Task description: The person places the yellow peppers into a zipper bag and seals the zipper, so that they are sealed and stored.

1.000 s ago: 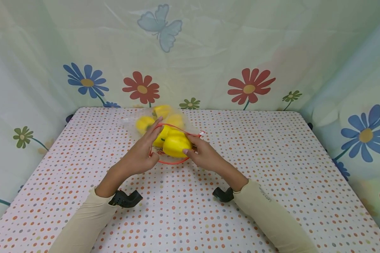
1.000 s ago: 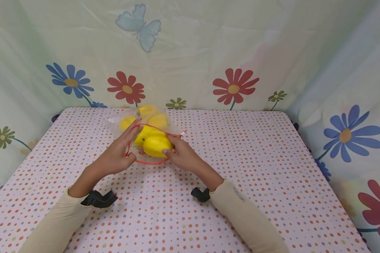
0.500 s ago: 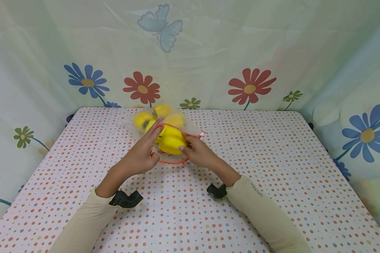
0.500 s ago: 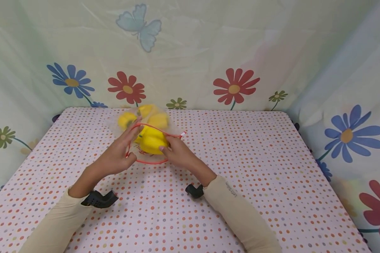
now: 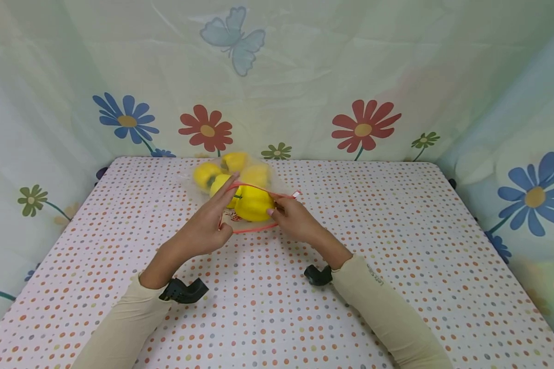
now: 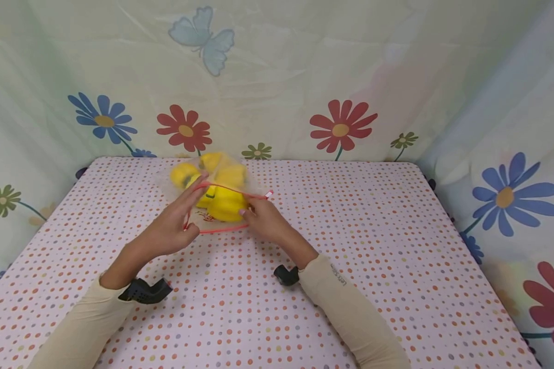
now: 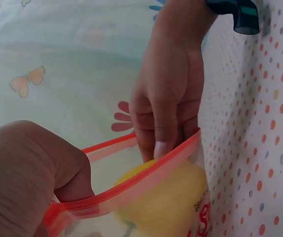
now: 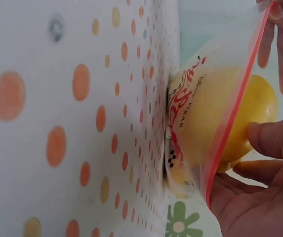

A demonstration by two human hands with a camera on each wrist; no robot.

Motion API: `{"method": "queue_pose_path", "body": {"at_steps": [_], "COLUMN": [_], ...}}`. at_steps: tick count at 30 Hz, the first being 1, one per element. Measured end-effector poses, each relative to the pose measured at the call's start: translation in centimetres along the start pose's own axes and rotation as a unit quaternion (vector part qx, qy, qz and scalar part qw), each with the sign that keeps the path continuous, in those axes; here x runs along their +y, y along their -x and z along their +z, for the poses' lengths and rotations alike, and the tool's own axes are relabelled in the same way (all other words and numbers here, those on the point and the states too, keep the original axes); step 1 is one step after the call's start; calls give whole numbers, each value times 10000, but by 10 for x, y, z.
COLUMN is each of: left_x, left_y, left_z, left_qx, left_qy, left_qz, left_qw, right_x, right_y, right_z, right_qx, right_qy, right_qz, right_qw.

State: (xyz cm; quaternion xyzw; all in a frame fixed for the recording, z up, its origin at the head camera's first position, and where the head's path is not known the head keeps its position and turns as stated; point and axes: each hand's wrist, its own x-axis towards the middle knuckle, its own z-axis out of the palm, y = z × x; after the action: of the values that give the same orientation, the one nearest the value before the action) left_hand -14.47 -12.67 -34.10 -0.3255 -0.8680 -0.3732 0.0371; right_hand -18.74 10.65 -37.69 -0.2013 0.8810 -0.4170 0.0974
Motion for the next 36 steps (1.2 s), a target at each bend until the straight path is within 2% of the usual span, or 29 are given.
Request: {"method": "queue_pose_path", "body": {"at_steps": [5, 12, 19, 23, 30, 33, 36], "left_x": [0, 1, 1, 1, 2, 1, 0], "left_y": [1, 1, 3, 4, 3, 4, 4], "left_z": [1, 2, 4, 3, 3, 2, 3], "left_qx": [-75, -138, -174, -144, -94, -52, -68], "left_qy": [-77, -52, -218, -305, -363, -385, -392], "left_qz": [-3, -9, -50, -48, -74, -22, 19], "left_qw": [9999, 9999, 9996, 9994, 9993, 9992, 9992], "right_x": [0, 1, 10, 19, 28, 31, 33], "right_y": [3, 11, 18, 21, 25, 27, 27], "right_z": [-3, -10, -19, -23, -32, -33, -31], "right_qx": [502, 1030, 1579, 1798, 1962, 2084, 2177], "right_qy": [-151, 28, -164, -335, -631, -617, -571], "right_qz": [45, 98, -323, -514, -606, -567, -353], "right_qw": [9986, 9946, 9868, 9818, 9766, 9744, 9737]}}
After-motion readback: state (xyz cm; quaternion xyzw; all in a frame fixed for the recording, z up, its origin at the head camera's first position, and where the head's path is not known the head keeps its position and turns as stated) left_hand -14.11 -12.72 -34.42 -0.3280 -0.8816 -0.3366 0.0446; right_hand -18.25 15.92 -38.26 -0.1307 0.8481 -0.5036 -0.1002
